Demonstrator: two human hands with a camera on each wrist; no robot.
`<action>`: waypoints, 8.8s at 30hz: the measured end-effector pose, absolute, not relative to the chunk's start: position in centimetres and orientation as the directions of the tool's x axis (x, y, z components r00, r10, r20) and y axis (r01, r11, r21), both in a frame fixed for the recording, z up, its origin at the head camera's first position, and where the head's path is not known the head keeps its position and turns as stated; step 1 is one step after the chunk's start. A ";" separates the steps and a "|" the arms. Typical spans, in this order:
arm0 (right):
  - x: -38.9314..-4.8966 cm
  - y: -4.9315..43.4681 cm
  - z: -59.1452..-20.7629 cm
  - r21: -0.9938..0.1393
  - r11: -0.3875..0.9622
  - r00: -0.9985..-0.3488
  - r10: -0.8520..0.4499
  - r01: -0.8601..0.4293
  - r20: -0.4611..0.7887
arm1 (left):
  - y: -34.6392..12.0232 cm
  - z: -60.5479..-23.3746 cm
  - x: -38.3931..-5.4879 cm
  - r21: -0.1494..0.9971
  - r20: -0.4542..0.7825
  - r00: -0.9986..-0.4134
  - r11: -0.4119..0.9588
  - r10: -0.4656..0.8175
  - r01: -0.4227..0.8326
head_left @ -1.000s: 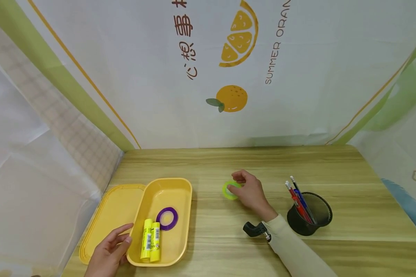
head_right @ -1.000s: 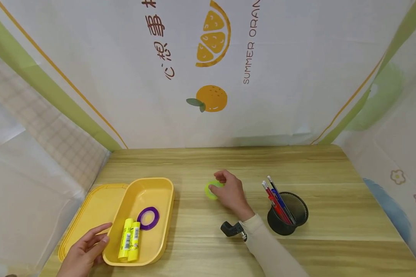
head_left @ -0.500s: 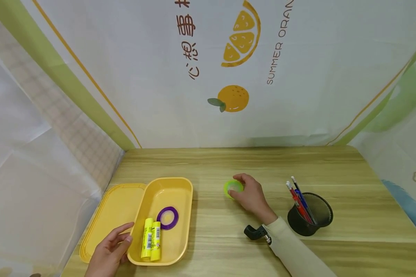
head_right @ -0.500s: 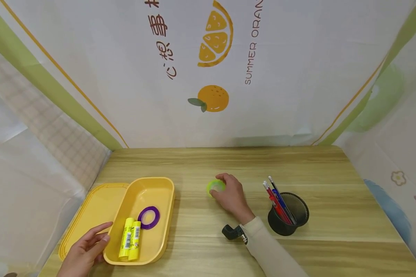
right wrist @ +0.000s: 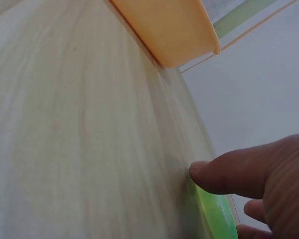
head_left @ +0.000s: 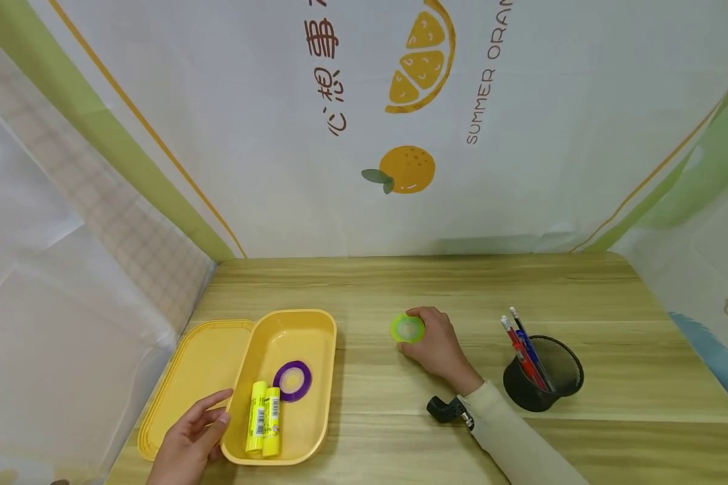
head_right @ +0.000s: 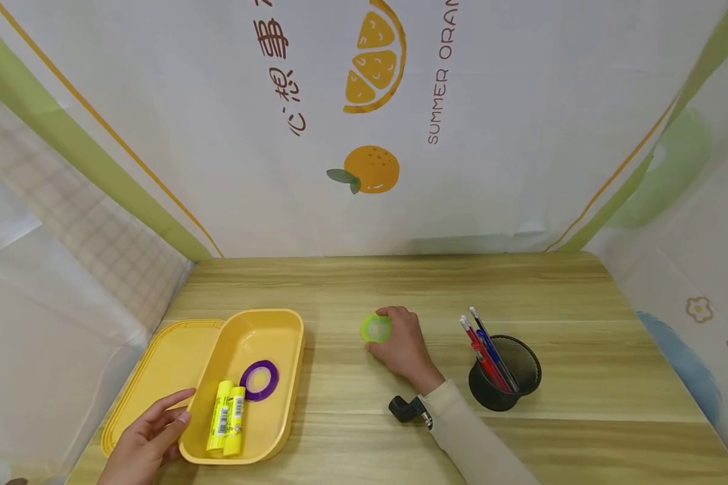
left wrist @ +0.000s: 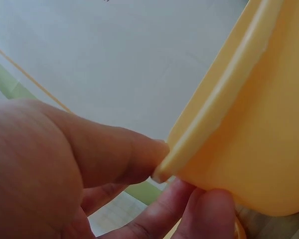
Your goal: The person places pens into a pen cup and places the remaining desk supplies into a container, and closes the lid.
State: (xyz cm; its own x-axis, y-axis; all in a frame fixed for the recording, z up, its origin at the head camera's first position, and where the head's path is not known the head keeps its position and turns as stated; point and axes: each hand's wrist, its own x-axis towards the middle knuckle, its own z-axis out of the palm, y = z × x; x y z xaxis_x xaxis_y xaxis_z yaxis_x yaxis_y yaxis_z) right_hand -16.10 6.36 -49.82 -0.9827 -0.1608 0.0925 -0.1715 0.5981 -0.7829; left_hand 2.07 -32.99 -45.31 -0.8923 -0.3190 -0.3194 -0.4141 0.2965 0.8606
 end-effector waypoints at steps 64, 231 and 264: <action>-14.9 3.3 -44.3 -0.851 0.418 -0.923 -0.344 -0.318 0.176 | -33.0 -45.4 2.0 0.868 -0.286 -0.905 0.315 -0.314 -0.383; -9.9 -4.0 -43.1 -0.880 0.318 -0.860 -0.481 -0.352 0.170 | -38.3 -44.1 1.9 0.801 -0.334 -0.882 0.393 -0.334 -0.452; -6.8 -3.2 -46.3 -0.939 0.276 -0.842 -0.539 -0.206 0.026 | -45.5 -46.5 1.7 0.532 -0.241 -0.753 0.565 -0.613 -0.630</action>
